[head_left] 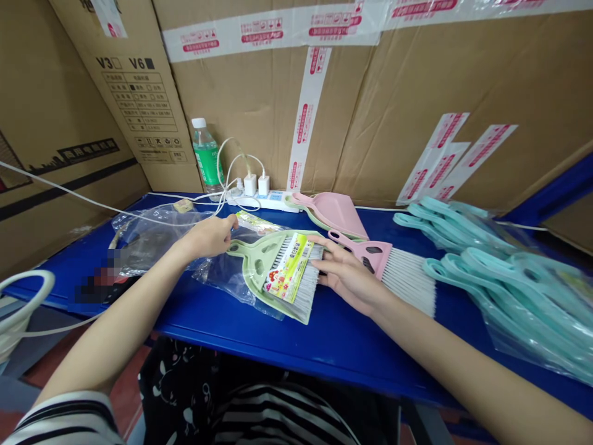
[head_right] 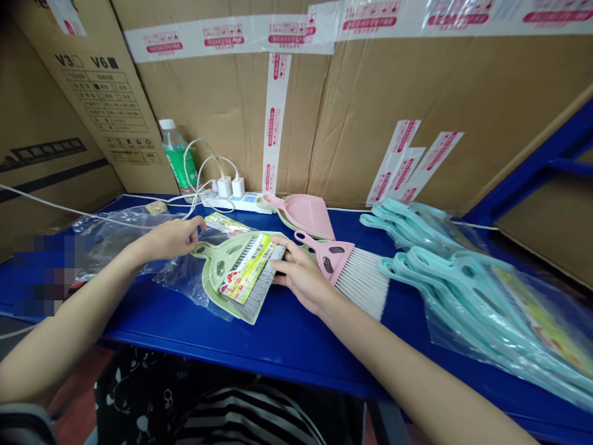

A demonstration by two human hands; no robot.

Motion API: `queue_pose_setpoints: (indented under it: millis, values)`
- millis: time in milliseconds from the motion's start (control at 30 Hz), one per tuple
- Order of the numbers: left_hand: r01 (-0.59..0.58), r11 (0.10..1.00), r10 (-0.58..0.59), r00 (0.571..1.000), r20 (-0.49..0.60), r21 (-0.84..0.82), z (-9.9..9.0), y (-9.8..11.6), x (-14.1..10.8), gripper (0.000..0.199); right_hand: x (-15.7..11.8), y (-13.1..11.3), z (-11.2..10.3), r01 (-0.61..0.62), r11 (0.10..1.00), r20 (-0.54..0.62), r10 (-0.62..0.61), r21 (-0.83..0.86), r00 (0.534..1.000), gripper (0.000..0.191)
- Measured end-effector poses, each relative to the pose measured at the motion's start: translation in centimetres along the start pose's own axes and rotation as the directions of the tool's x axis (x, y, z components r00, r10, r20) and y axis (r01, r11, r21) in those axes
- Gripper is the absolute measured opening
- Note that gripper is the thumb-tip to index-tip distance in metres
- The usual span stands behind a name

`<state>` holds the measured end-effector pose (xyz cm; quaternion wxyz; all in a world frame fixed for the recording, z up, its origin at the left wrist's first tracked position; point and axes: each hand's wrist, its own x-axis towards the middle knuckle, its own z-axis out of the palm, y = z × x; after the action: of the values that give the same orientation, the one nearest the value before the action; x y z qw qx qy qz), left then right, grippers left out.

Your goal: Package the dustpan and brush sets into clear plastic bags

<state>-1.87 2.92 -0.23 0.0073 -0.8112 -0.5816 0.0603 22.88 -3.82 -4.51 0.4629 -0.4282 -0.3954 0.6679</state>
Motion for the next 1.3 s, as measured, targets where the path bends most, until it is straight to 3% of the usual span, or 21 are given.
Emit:
queue_pose_setpoints:
  millis: [267,433,567,733,1000,1300]
  values:
    - [-0.007,0.996,0.010,0.999,0.038,-0.090,-0.4,0.2,-0.3,0.042,-0.4,-0.2,0.5,-0.025,1.000,0.138,0.026,-0.011,0.990,0.054]
    - [0.012,0.988,-0.003,0.999,0.054,-0.154,-0.4,0.3,-0.4,0.043,-0.4,-0.2,0.6,-0.059,0.998,0.151,0.063,-0.031,0.987,0.056]
    - [0.046,0.998,-0.045,0.998,0.036,-0.037,-0.7,0.8,-0.5,0.042,-0.5,-0.1,0.6,-0.061,0.998,0.138,0.065,-0.034,0.988,0.054]
    - [0.173,0.975,-0.175,0.984,0.007,0.140,-1.2,1.0,-0.7,0.039,-0.3,0.2,0.3,-0.048,0.999,0.153,0.051,-0.024,0.987,0.045]
    - [0.239,0.949,-0.246,0.969,0.008,0.207,-1.4,0.4,-0.8,0.041,-0.1,0.5,0.0,-0.043,0.999,0.164,0.044,-0.012,0.985,0.028]
    - [0.261,0.936,-0.267,0.964,-0.006,0.237,-1.6,0.4,-0.8,0.040,-0.2,0.3,0.0,-0.042,0.995,0.161,0.057,-0.091,0.985,0.026]
